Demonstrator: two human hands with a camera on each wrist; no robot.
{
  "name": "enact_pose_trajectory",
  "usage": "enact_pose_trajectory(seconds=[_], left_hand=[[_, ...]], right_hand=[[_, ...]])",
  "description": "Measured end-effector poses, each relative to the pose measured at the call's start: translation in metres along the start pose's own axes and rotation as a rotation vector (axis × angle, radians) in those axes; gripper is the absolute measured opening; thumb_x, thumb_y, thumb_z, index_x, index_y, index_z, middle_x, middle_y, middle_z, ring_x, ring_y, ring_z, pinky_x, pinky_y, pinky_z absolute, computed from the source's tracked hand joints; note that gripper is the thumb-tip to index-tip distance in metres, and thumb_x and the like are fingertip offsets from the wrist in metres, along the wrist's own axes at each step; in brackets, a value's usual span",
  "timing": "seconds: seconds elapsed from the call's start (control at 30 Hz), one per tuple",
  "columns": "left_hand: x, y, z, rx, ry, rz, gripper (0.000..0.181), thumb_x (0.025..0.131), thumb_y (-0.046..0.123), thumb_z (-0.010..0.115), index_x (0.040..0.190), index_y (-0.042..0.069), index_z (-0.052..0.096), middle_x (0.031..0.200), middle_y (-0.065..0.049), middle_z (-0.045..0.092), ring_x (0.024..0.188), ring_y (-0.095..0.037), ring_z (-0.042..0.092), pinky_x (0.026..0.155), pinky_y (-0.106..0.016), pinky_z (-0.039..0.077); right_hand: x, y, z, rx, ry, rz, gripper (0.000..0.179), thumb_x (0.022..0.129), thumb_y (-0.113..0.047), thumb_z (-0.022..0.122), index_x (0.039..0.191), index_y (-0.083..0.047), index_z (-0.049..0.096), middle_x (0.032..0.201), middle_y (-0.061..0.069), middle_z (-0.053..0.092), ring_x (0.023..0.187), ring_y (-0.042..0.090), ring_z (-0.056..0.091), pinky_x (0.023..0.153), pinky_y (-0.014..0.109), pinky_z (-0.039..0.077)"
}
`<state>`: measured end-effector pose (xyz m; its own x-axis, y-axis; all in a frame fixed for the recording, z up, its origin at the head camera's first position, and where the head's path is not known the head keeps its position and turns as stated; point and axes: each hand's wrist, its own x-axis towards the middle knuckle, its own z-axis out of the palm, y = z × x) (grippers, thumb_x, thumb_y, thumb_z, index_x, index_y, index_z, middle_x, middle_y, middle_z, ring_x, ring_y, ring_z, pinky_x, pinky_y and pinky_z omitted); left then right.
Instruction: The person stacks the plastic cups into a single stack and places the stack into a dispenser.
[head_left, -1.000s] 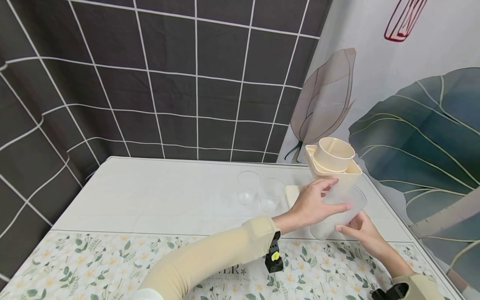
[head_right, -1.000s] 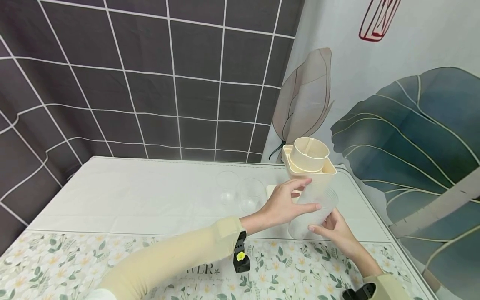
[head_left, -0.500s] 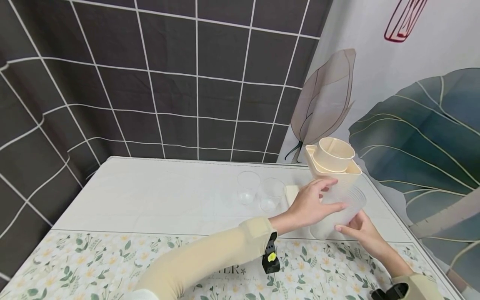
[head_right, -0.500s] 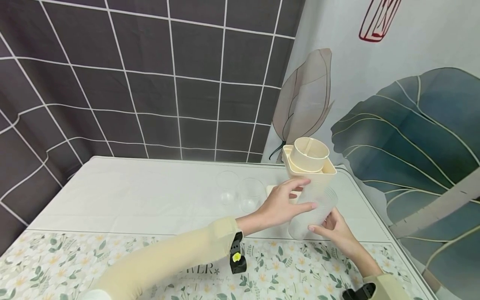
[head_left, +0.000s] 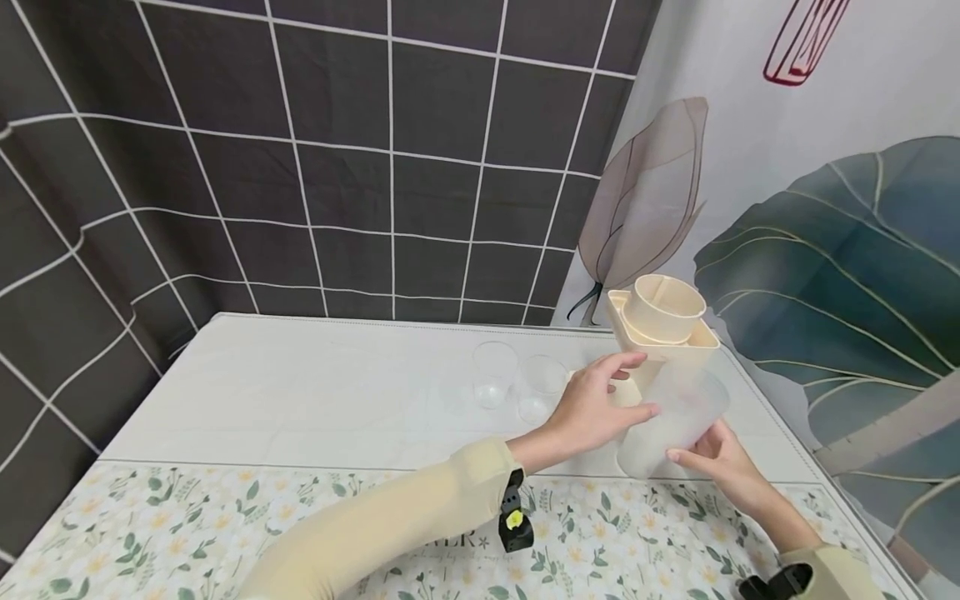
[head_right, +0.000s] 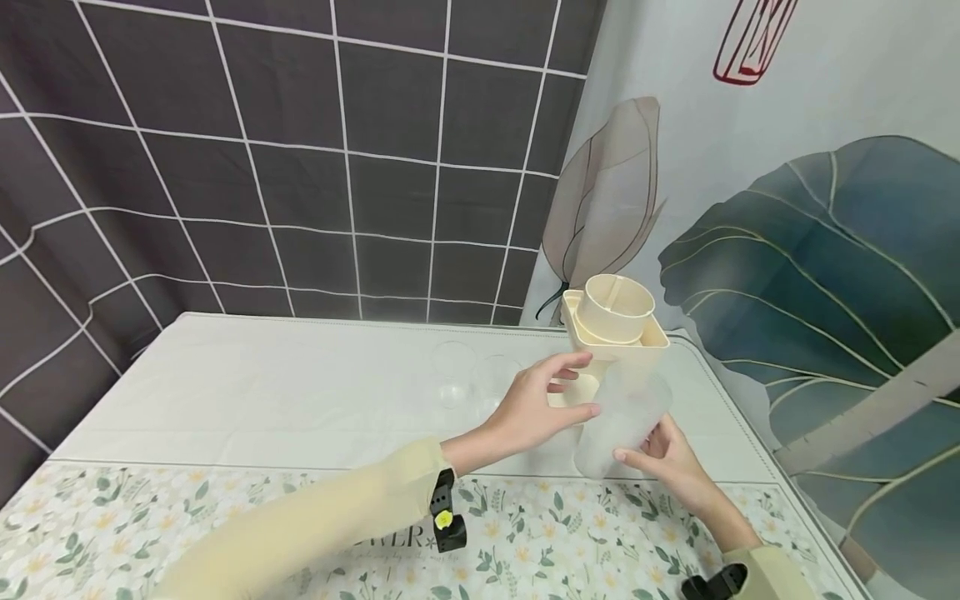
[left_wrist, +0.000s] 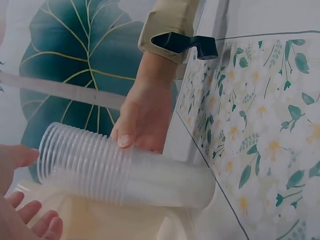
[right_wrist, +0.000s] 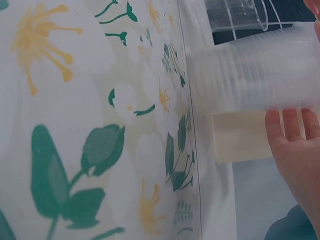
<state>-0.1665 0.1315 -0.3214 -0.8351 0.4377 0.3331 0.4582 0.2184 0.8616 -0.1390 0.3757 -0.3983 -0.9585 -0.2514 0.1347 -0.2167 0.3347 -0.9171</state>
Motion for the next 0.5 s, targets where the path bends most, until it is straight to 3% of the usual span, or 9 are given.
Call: enact_pose_trajectory(seconds=[0.27, 0.5], left_hand=[[-0.011, -0.012, -0.018, -0.01, 0.08, 0.03, 0.056, 0.083, 0.017, 0.074, 0.134, 0.01, 0.053, 0.132, -0.004, 0.06, 0.114, -0.013, 0.059, 0.093, -0.015, 0.048], [-0.017, -0.023, -0.035, -0.077, 0.179, 0.033, 0.053, 0.081, 0.01, 0.074, 0.13, 0.008, 0.055, 0.128, -0.006, 0.061, 0.11, -0.018, 0.059, 0.089, -0.021, 0.052]], right_hand=[[-0.001, 0.0, 0.0, -0.021, -0.002, 0.015, 0.075, 0.089, 0.003, 0.06, 0.149, -0.021, 0.021, 0.128, -0.028, 0.046, 0.11, -0.015, 0.052, 0.086, 0.009, 0.049], [-0.001, -0.001, 0.0, -0.027, 0.001, 0.023, 0.074, 0.089, 0.002, 0.061, 0.148, -0.022, 0.023, 0.126, -0.028, 0.046, 0.109, -0.015, 0.052, 0.086, 0.009, 0.049]])
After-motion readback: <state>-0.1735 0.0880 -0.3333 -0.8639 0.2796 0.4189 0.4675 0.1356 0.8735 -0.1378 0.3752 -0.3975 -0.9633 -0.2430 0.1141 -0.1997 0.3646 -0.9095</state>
